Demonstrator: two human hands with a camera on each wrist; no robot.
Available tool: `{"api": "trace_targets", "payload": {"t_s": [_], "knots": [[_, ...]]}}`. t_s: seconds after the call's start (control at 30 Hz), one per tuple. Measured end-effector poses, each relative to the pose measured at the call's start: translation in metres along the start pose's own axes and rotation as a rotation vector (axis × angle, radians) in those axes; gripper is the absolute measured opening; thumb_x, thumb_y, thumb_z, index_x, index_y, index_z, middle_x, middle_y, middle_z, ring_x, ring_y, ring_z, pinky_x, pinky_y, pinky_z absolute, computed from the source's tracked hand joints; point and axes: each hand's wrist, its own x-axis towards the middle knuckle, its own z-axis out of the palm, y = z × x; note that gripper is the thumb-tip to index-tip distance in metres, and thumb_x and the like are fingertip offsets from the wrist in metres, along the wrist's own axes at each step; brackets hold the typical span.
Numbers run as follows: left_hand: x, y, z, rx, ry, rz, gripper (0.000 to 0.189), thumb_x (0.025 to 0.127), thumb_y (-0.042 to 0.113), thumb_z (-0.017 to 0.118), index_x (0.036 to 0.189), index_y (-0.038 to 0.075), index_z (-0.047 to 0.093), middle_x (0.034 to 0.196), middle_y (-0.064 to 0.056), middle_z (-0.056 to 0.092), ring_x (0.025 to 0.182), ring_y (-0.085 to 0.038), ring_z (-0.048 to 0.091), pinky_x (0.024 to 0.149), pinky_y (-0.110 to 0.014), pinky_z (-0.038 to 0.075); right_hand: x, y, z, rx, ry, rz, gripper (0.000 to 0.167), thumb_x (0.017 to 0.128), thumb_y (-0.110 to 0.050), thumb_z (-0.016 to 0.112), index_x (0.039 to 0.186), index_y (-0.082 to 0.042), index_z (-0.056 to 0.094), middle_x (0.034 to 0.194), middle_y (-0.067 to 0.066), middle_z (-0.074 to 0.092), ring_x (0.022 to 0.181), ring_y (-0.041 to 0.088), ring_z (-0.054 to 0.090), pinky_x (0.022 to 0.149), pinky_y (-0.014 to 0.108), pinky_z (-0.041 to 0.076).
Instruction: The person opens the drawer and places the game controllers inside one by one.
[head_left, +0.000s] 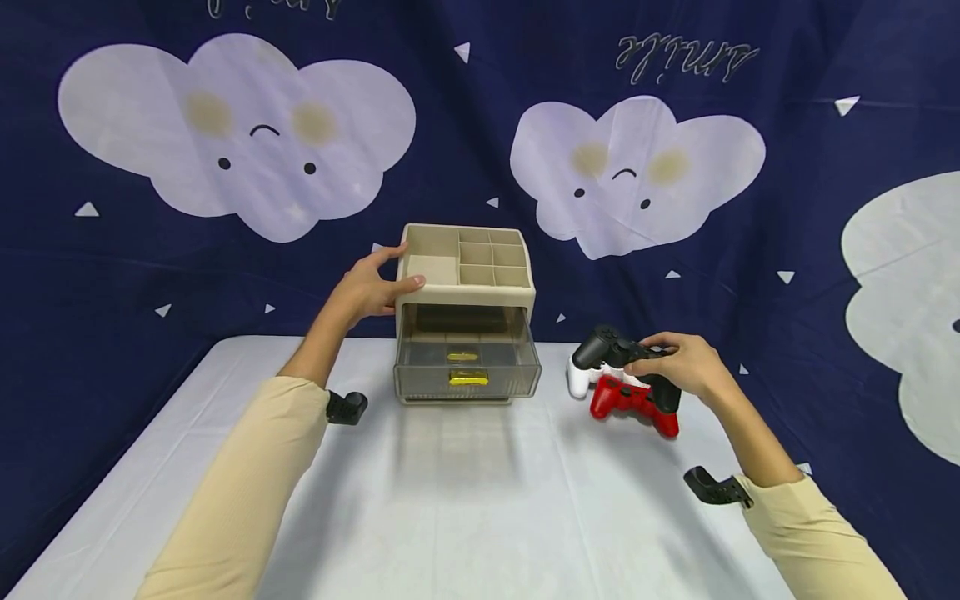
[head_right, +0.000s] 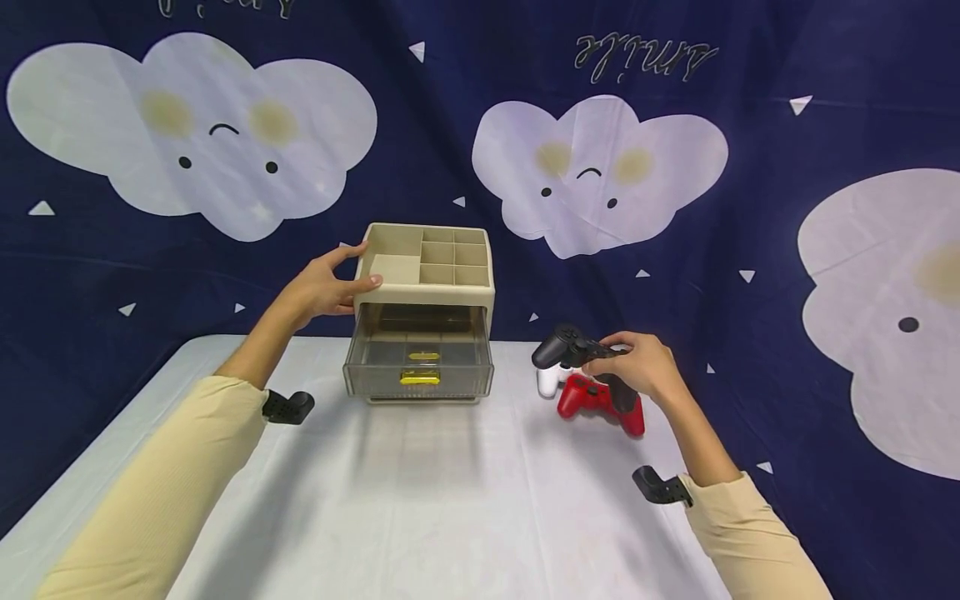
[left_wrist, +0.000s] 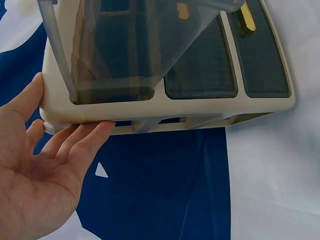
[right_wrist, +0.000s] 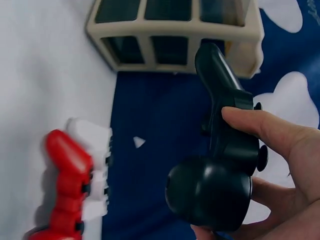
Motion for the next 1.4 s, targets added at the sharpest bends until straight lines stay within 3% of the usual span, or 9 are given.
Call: {"api": "trace_targets", "payload": {"t_s": [0.2,0.8,1.07,1.4], "knots": [[0.000,0.000,0.001,-0.013,-0.011,0.001,0.081,0.097,0.038,0.069,0.163,0.034,0.022,0.169,-0.016,0.016,0.129,-0.041,0.058,0.103,-0.049,0.054,-0.001,-0.032,-0.008,-0.015,-0.009,-0.040,0.077,0.080,-0.053,0.082,0.137,-0.006,0.061,0.127,0.030,0.062,0.105,0.042,0.063,0.087,0.055,0.057],[0.001,0.003,-0.003,-0.013,-0.017,0.012,0.080,0.097,0.038,0.069,0.163,0.035,0.022,0.169,-0.015,0.015,0.127,-0.040,0.059,0.101,-0.048,0.056,0.000,-0.136,-0.017,-0.014,0.017,-0.201,0.061,0.072,-0.048,0.089,0.123,-0.019,0.071,0.115,0.017,0.073,0.095,0.030,0.068,0.081,0.039,0.053],[0.000,0.002,-0.004,-0.013,-0.017,0.002,0.081,0.098,0.038,0.069,0.163,0.035,0.022,0.169,-0.016,0.015,0.128,-0.040,0.059,0.101,-0.048,0.056,0.004,-0.167,-0.001,-0.019,-0.002,-0.260,0.055,0.073,-0.042,0.088,0.121,-0.019,0.072,0.113,0.016,0.073,0.094,0.030,0.069,0.078,0.041,0.058],[0.000,0.002,-0.002,0.004,-0.016,0.003,0.081,0.098,0.039,0.069,0.163,0.035,0.021,0.169,-0.016,0.015,0.128,-0.041,0.058,0.101,-0.048,0.055,0.009,-0.193,0.024,-0.032,-0.003,-0.340,0.057,0.070,-0.040,0.090,0.122,-0.023,0.073,0.121,0.010,0.071,0.105,0.028,0.065,0.081,0.039,0.055]]}}
